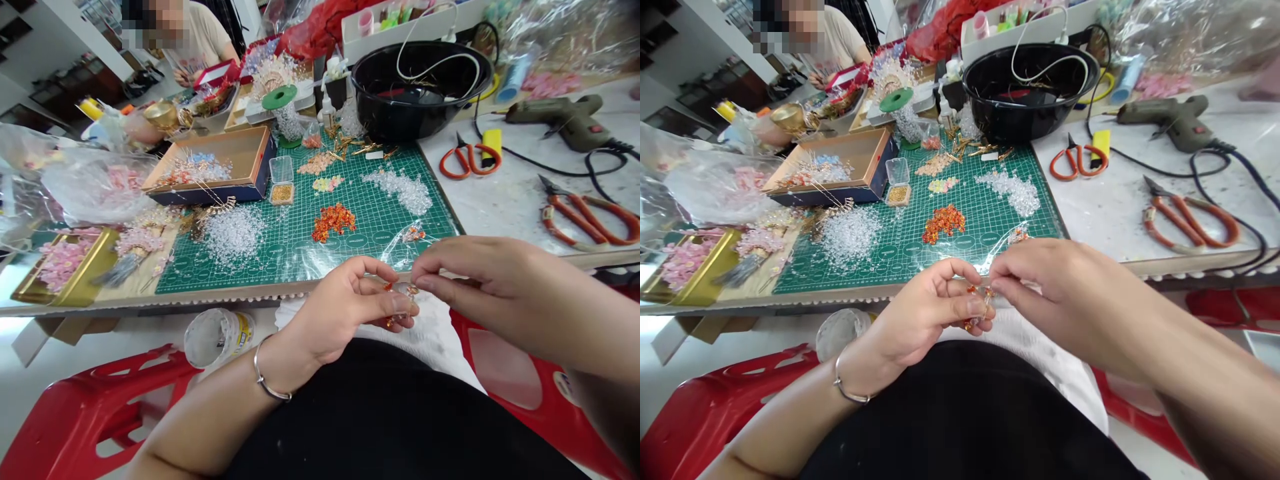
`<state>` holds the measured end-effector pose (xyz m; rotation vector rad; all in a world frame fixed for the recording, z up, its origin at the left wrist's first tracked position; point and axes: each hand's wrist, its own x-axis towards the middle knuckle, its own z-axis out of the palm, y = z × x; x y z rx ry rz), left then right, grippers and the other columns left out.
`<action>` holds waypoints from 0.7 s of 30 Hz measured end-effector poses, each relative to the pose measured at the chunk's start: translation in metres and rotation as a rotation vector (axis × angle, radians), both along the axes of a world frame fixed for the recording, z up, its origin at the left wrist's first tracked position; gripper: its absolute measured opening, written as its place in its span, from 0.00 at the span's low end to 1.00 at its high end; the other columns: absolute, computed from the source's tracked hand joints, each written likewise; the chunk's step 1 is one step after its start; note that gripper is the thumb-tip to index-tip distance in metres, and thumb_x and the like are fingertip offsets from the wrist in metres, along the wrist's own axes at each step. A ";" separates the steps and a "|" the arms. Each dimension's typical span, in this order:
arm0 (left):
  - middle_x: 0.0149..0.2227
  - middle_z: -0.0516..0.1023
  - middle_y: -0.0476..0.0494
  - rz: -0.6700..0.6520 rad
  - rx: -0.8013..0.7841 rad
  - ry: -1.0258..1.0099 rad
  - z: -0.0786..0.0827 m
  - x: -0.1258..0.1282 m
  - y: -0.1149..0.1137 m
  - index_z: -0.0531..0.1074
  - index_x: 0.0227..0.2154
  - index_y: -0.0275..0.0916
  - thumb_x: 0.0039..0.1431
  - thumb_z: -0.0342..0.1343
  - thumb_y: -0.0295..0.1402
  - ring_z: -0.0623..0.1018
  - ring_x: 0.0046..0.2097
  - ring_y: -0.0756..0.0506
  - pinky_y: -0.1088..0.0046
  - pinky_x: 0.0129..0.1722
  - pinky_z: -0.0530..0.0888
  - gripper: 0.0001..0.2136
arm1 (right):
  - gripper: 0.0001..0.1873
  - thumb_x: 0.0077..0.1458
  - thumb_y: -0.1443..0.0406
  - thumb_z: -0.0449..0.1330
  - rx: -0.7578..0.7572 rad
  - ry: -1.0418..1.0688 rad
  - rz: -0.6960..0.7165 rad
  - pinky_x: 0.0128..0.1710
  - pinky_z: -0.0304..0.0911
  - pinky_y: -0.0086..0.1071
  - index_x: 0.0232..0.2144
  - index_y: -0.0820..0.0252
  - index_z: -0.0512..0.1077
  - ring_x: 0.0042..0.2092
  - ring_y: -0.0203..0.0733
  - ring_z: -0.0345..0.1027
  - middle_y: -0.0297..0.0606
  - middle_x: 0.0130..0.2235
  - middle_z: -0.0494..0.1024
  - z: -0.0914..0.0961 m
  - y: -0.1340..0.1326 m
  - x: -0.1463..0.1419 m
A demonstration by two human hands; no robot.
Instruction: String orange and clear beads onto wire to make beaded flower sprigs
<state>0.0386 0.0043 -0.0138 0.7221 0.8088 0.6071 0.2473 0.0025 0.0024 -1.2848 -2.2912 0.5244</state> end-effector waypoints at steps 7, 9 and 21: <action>0.28 0.80 0.49 0.043 -0.069 -0.030 0.001 0.003 0.006 0.68 0.38 0.37 0.52 0.71 0.32 0.80 0.31 0.50 0.73 0.35 0.75 0.17 | 0.16 0.68 0.58 0.54 0.415 -0.236 0.124 0.45 0.65 0.52 0.46 0.64 0.73 0.40 0.57 0.76 0.50 0.41 0.82 -0.004 -0.019 -0.009; 0.27 0.79 0.50 0.045 -0.062 -0.033 0.002 0.004 0.006 0.68 0.38 0.37 0.53 0.71 0.32 0.80 0.30 0.51 0.74 0.36 0.75 0.17 | 0.22 0.67 0.54 0.54 0.444 -0.274 0.134 0.48 0.64 0.54 0.51 0.67 0.70 0.42 0.59 0.77 0.53 0.44 0.82 -0.006 -0.024 -0.012; 0.29 0.81 0.48 0.104 -0.016 -0.018 0.006 0.006 0.004 0.65 0.40 0.38 0.52 0.71 0.33 0.80 0.31 0.50 0.74 0.35 0.75 0.20 | 0.07 0.63 0.72 0.58 0.471 -0.053 -0.013 0.57 0.67 0.51 0.44 0.62 0.70 0.53 0.56 0.74 0.54 0.52 0.78 -0.013 -0.040 -0.015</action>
